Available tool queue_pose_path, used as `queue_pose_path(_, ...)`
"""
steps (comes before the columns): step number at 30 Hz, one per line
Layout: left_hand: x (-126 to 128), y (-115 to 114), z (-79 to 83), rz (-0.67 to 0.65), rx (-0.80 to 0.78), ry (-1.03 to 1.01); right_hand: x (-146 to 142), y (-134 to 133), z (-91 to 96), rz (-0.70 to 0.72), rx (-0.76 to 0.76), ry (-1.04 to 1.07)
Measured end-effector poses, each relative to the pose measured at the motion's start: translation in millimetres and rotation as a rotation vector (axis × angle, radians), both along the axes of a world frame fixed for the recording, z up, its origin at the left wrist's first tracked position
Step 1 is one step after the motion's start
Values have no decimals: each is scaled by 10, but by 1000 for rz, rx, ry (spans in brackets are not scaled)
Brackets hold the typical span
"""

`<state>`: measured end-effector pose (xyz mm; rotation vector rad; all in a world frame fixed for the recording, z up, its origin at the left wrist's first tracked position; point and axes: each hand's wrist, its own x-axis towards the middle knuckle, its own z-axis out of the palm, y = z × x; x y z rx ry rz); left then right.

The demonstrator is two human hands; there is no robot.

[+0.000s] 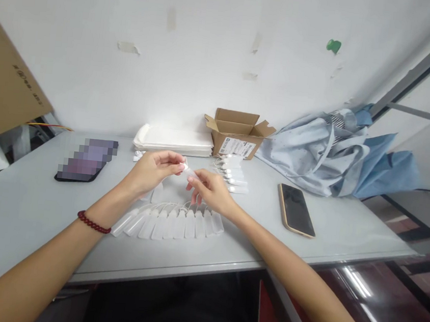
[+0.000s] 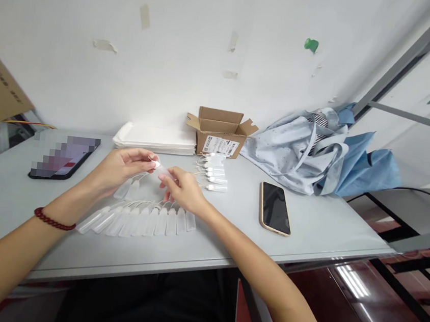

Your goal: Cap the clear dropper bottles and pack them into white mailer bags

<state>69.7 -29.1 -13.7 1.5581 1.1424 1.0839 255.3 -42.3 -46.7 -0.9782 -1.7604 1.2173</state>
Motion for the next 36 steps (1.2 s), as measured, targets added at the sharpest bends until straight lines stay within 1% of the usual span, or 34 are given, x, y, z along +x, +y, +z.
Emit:
queue_pose_path(2,-13,6,-2,-6,-8,-21,3,-15,29,29,-34,12)
queue_pose_path(4,-31,11,-1,-25,-24,-40,1,-16,33,23,-48,25)
queue_pose_path(6,-47,12,6,-53,-44,-66,-1,-7,12,-12,-37,25)
queue_pose_path(9,-50,9,18,-75,-61,-74,-4,9,-33,-83,29,-7)
queue_pose_path(15,-43,24,5,-72,-50,83,-2,8,-67,-162,138,-68)
queue_pose_path(21,-84,3,75,-147,49,283,24,30,-75,-229,250,-158)
queue_pose_path(25,-91,-7,101,-156,84,280,25,29,-73,-227,252,-156)
queue_pose_path(29,-78,5,67,-144,26,224,18,38,-74,-241,268,-147)
queue_pose_path(33,-59,9,62,-114,15,258,17,50,-74,-270,343,-178)
queue_pose_path(36,-65,-1,86,-156,52,310,21,49,-71,-282,396,-207)
